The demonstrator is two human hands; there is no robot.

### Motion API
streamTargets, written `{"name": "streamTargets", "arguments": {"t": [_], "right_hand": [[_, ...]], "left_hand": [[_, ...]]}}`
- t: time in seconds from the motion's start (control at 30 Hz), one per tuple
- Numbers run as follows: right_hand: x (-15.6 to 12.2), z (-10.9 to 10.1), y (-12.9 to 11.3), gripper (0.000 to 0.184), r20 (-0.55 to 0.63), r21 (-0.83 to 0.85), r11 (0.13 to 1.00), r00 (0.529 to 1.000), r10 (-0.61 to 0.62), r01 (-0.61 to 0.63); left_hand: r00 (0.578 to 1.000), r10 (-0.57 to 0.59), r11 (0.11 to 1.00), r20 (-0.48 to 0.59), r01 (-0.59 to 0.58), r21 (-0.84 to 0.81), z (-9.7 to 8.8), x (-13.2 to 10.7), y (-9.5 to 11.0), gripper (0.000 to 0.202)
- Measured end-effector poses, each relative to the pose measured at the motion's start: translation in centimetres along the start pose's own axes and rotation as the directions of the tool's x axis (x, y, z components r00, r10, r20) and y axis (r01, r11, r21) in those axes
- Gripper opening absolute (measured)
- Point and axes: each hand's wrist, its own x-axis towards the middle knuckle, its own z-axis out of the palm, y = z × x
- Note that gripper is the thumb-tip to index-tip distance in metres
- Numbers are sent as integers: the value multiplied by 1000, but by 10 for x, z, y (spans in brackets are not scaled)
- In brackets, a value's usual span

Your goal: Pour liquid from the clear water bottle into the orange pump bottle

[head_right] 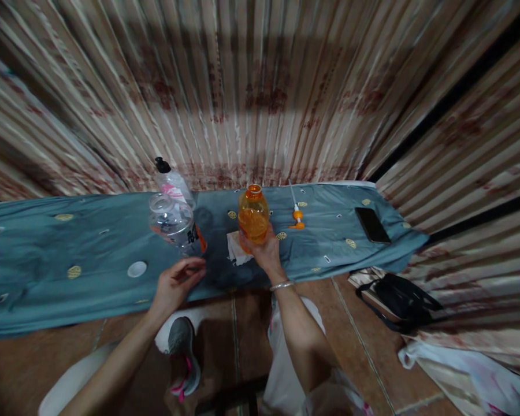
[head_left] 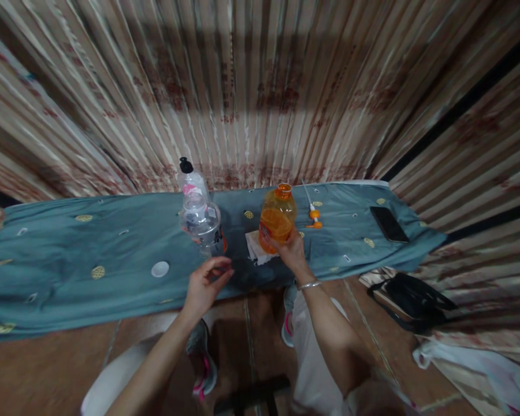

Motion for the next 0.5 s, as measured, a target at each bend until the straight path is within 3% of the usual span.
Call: {"name": "streamTargets", "arguments": {"t": [0.13, 0.23, 0.37, 0.5], "right_hand": [[0, 4, 3, 65, 31, 48, 999, 999, 12, -14], [0, 6, 5, 64, 80, 120, 992, 996, 26, -35], [1, 9, 8, 65, 167, 268, 961, 986, 22, -67], [3, 8, 9, 65, 229, 381, 919, 973, 17, -106]], "left_hand": [[998, 33, 995, 57, -28, -92, 43, 24, 1, 76], [996, 25, 994, 82, -16, -110, 63, 42, -6, 105], [988, 41, 990, 151, -20, -138, 78, 58, -10, 115], [964, 116, 970, 239, -59, -235, 87, 68, -2, 119]]}}
